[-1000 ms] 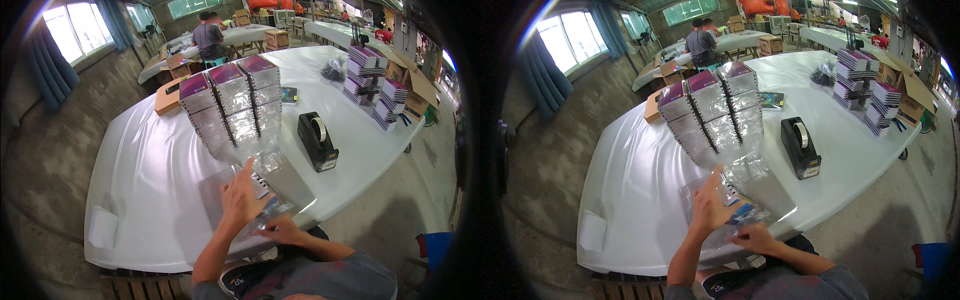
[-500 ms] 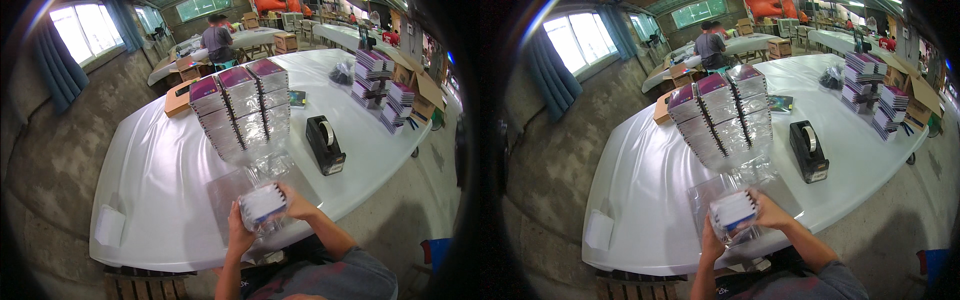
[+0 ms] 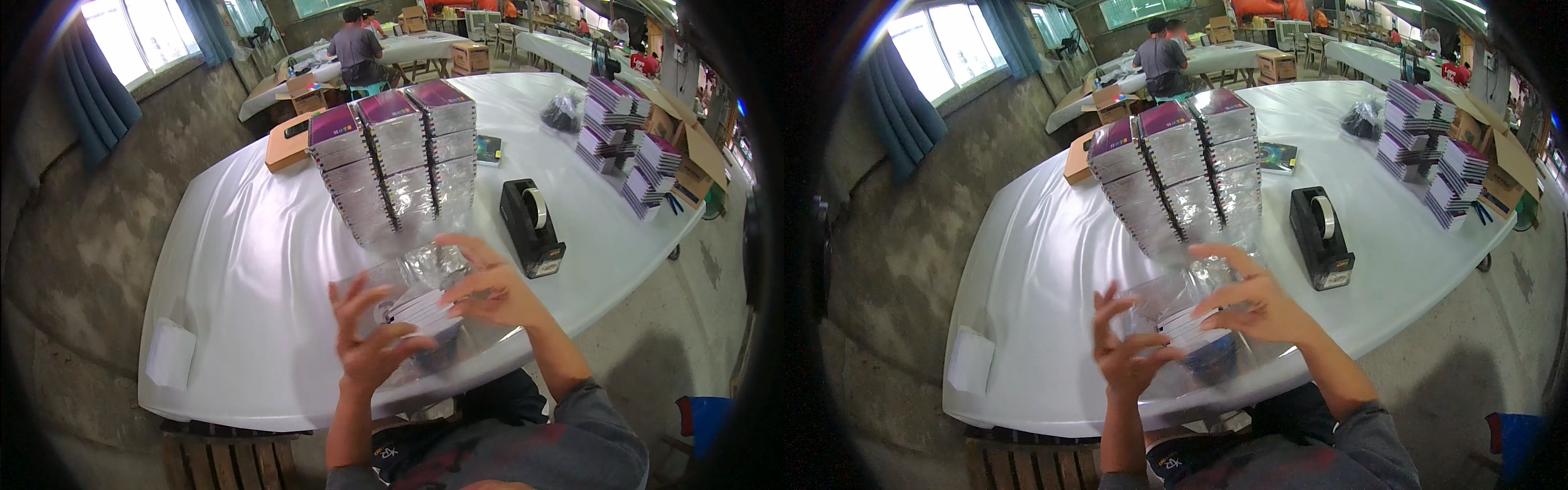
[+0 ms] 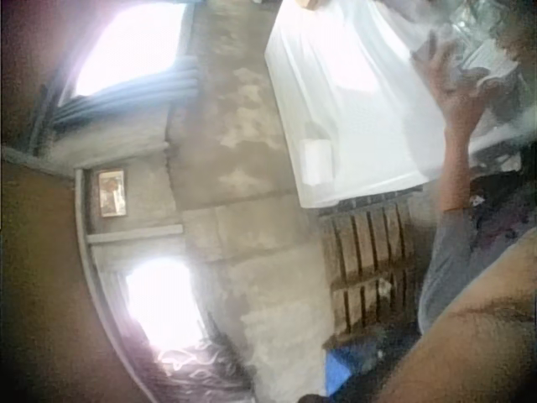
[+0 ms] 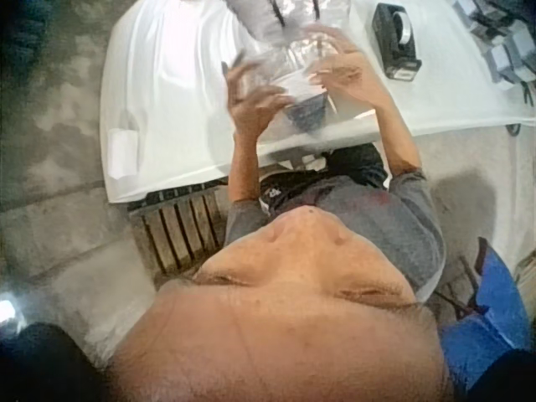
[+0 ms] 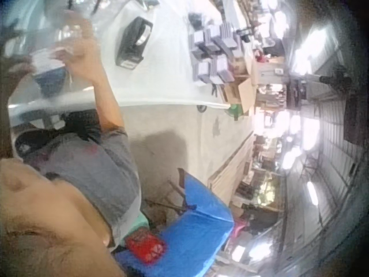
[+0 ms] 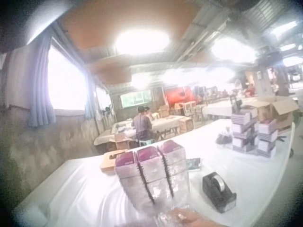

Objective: The person wraps spiral-bound notebooks in clear plastic bags using a tape dispenser. They place each notebook into a bag, seal it with tape, and stack the finished units on the table.

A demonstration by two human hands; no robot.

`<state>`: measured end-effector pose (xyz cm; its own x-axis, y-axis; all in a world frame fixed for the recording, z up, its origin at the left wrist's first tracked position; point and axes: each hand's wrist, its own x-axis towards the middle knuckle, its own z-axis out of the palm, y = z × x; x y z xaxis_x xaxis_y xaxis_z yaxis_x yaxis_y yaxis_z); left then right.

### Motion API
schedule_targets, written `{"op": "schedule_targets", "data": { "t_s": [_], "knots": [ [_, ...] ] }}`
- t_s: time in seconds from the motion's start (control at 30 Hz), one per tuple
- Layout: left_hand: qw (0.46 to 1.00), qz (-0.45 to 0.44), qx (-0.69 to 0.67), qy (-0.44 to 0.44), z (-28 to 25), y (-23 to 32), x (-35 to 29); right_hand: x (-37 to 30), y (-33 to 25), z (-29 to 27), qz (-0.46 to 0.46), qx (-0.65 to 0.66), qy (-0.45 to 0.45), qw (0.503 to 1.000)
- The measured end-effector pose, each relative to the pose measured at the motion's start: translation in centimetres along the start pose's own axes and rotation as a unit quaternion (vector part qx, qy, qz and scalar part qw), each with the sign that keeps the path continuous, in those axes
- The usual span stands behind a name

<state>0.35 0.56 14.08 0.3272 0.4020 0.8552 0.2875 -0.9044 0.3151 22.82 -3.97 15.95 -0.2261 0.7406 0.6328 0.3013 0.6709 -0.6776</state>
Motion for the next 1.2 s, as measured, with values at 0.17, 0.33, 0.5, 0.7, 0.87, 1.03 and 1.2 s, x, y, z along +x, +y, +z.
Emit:
{"op": "schedule_targets", "data": {
  "t_s": [0.17,0.33,0.5,0.7,0.87,1.03,1.2],
  "knots": [
    [0.988,-0.111,-0.075,0.078,-2.2,-0.9,-4.9,-6.0,2.7,-1.0,0.089,0.08,0.147,0.982],
    [0.987,-0.118,-0.079,-0.079,0.3,-1.8,-9.0,-7.5,3.0,3.1,0.117,-0.03,0.015,0.993],
    [0.986,-0.108,-0.081,-0.097,0.2,-2.2,-9.3,-7.0,3.5,1.5,0.102,-0.077,-0.075,0.989],
    [0.981,-0.084,-0.069,-0.164,0.0,-2.1,-7.2,-3.2,2.8,1.5,0.026,-0.117,-0.222,0.968],
    [0.952,-0.072,0.019,-0.297,-0.1,-0.9,-3.5,-1.8,2.6,1.2,0.009,-0.068,-0.269,0.961],
    [0.929,-0.02,0.106,-0.355,-0.7,0.2,-2.2,-0.7,5.1,-1.8,0.07,0.135,-0.19,0.97],
    [0.927,-0.006,0.081,-0.367,-0.9,-0.1,-2.1,2.6,6.4,0.9,0.318,0.122,-0.195,0.92]
  ]
}}
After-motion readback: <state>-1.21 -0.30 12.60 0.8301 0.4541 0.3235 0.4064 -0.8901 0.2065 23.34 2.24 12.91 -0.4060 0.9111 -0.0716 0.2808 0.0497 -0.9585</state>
